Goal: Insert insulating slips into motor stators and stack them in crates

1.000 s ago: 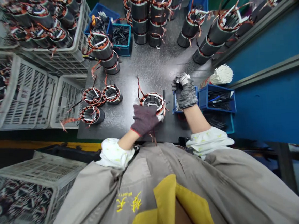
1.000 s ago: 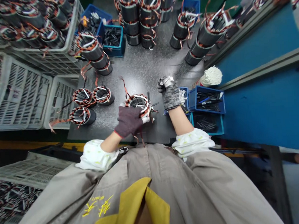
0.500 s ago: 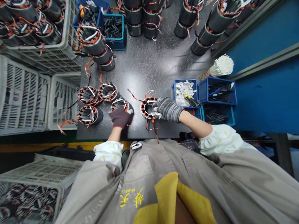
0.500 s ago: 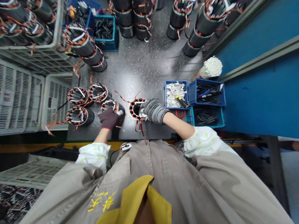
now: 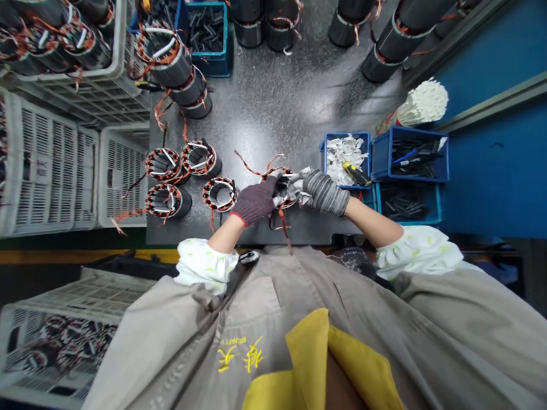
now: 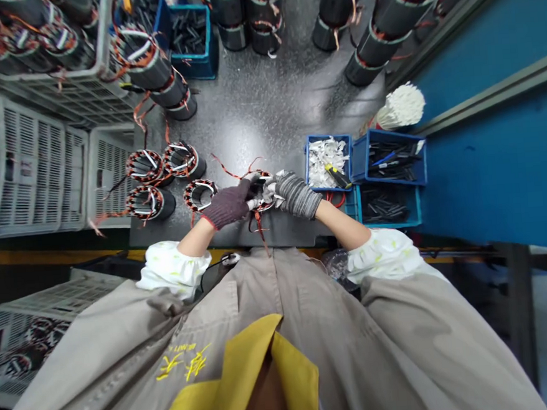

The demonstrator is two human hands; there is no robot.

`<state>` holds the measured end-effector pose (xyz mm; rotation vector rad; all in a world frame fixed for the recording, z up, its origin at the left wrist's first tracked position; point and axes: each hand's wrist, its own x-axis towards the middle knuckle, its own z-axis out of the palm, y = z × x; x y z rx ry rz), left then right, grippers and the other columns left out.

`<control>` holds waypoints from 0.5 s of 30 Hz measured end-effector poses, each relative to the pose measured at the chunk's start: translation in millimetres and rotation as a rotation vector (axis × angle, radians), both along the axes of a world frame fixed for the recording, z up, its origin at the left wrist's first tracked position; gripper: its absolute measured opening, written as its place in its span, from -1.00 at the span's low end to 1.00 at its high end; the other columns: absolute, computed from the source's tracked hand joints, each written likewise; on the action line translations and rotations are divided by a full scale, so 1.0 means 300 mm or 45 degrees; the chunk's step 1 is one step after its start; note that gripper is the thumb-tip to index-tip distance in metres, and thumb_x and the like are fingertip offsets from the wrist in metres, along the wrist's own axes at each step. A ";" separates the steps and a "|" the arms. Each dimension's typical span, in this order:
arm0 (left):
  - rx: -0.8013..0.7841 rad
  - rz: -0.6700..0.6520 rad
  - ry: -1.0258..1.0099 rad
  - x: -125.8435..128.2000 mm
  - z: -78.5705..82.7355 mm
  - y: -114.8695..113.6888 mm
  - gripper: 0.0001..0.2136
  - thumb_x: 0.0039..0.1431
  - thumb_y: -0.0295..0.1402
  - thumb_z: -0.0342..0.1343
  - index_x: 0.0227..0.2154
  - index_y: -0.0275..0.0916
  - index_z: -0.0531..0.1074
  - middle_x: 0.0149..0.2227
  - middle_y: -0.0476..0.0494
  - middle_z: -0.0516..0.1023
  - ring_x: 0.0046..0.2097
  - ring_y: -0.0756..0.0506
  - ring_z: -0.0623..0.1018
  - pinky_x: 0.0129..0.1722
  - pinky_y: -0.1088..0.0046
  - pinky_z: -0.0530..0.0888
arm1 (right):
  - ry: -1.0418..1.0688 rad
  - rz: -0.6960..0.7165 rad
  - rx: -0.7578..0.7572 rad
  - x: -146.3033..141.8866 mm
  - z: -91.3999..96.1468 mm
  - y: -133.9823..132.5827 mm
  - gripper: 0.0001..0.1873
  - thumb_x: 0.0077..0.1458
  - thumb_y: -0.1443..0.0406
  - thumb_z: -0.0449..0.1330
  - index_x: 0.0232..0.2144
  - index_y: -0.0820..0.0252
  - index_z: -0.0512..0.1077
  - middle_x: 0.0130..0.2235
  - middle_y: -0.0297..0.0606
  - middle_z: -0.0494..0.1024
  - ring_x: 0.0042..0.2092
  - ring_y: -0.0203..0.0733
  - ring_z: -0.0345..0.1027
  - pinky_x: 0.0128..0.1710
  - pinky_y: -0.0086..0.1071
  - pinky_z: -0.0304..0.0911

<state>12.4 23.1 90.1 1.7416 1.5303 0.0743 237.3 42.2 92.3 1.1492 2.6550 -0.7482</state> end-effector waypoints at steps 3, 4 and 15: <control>-0.056 0.160 -0.296 -0.027 -0.028 -0.010 -0.38 0.30 -0.24 0.41 0.38 -0.19 0.50 -0.05 -0.24 0.81 0.04 -0.35 0.79 0.13 0.13 0.67 | -0.106 -0.028 0.048 -0.064 0.037 -0.012 -0.45 0.41 0.08 0.32 0.25 0.36 0.67 0.33 0.26 0.65 0.25 0.37 0.53 0.30 0.06 0.37; -0.070 0.224 -0.396 -0.039 -0.033 -0.016 -0.42 0.31 -0.24 0.39 0.35 -0.21 0.51 -0.08 -0.23 0.81 -0.02 -0.31 0.78 0.08 0.14 0.69 | -0.129 -0.042 0.044 -0.094 0.047 -0.014 -0.43 0.40 0.03 0.35 0.22 0.35 0.68 0.30 0.27 0.67 0.23 0.39 0.54 0.28 0.06 0.37; -0.050 -0.295 -0.075 -0.025 -0.041 0.083 -0.72 0.19 -0.22 0.47 -0.09 -0.13 0.63 -0.05 -0.27 0.82 0.07 -0.40 0.78 0.19 0.11 0.65 | -0.227 -0.002 0.008 -0.079 0.037 -0.010 -0.61 0.44 0.27 0.25 0.16 0.27 0.74 0.28 0.15 0.71 0.21 0.23 0.56 0.24 -0.02 0.37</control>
